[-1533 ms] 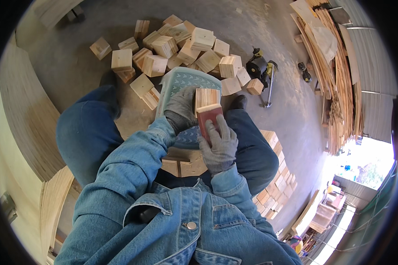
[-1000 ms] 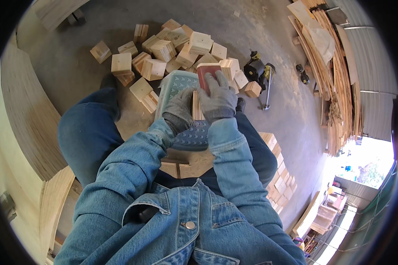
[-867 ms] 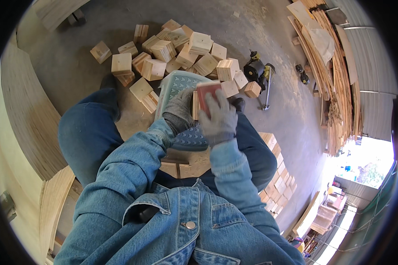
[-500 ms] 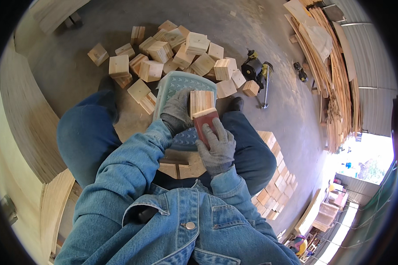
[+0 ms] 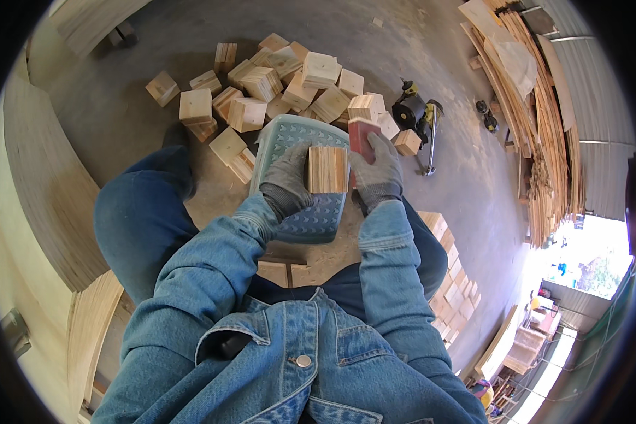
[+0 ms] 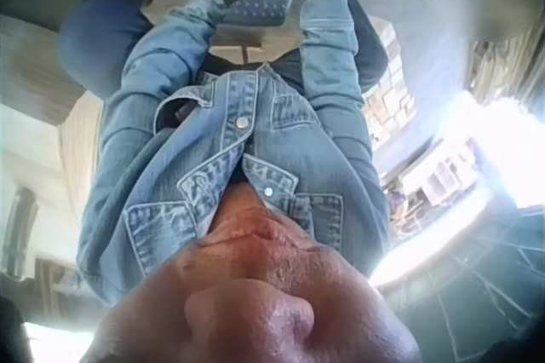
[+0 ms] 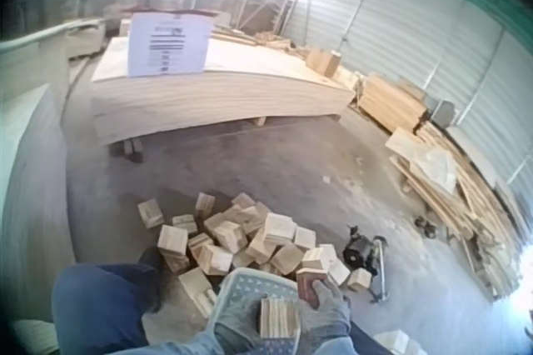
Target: The person sits on the floor and sands small wooden blocks using a sanding block. They pick up blocks from a pile, sand each face, and place the finished pieces into a neat stack.
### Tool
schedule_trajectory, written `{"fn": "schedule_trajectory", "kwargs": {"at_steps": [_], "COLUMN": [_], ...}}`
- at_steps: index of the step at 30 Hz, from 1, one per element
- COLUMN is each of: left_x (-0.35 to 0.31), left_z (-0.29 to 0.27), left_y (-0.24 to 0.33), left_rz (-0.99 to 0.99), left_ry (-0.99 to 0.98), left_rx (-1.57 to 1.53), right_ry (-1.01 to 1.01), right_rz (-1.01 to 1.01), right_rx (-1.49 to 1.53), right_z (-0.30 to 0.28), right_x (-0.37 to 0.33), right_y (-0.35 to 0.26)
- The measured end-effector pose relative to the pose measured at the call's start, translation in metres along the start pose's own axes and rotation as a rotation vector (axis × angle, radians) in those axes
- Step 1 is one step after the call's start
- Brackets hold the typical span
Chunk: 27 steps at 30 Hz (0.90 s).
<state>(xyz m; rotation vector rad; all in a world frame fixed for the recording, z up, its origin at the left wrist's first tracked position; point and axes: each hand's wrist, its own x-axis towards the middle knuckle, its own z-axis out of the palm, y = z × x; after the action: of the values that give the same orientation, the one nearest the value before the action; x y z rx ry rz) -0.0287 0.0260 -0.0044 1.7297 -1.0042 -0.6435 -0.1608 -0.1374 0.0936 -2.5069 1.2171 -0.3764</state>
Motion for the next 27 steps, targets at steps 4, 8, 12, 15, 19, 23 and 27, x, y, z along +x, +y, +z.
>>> {"fn": "schedule_trajectory", "kwargs": {"at_steps": [4,8,12,15,19,23,27], "left_x": [-0.009,-0.012,-0.012,-0.014,-0.022,-0.031,-0.031], "left_z": [-0.020,-0.029,-0.029,-0.030,-0.030,-0.021,-0.029], "left_y": [0.036,0.042,0.040,0.053,0.058,0.026,0.035], "left_rz": [-0.166,-0.242,-0.181,-0.067,-0.003,0.014,-0.119], "left_ry": [-0.071,-0.146,-0.125,-0.047,-0.019,0.034,-0.092], "left_rx": [0.258,0.114,-0.014,0.008,-0.072,-0.132,0.012], "right_ry": [-0.219,-0.269,-0.208,-0.168,-0.108,-0.110,-0.147], "right_rz": [0.189,0.150,0.044,0.073,0.039,0.050,0.070], "right_rx": [0.097,0.207,0.157,0.185,0.192,0.224,0.243], "right_z": [-0.010,-0.002,-0.007,-0.014,-0.022,-0.018,-0.026], "right_x": [-0.027,-0.044,-0.045,-0.045,-0.051,-0.073,-0.093], "right_y": [0.016,0.027,0.016,0.015,0.011,0.012,0.021]}}
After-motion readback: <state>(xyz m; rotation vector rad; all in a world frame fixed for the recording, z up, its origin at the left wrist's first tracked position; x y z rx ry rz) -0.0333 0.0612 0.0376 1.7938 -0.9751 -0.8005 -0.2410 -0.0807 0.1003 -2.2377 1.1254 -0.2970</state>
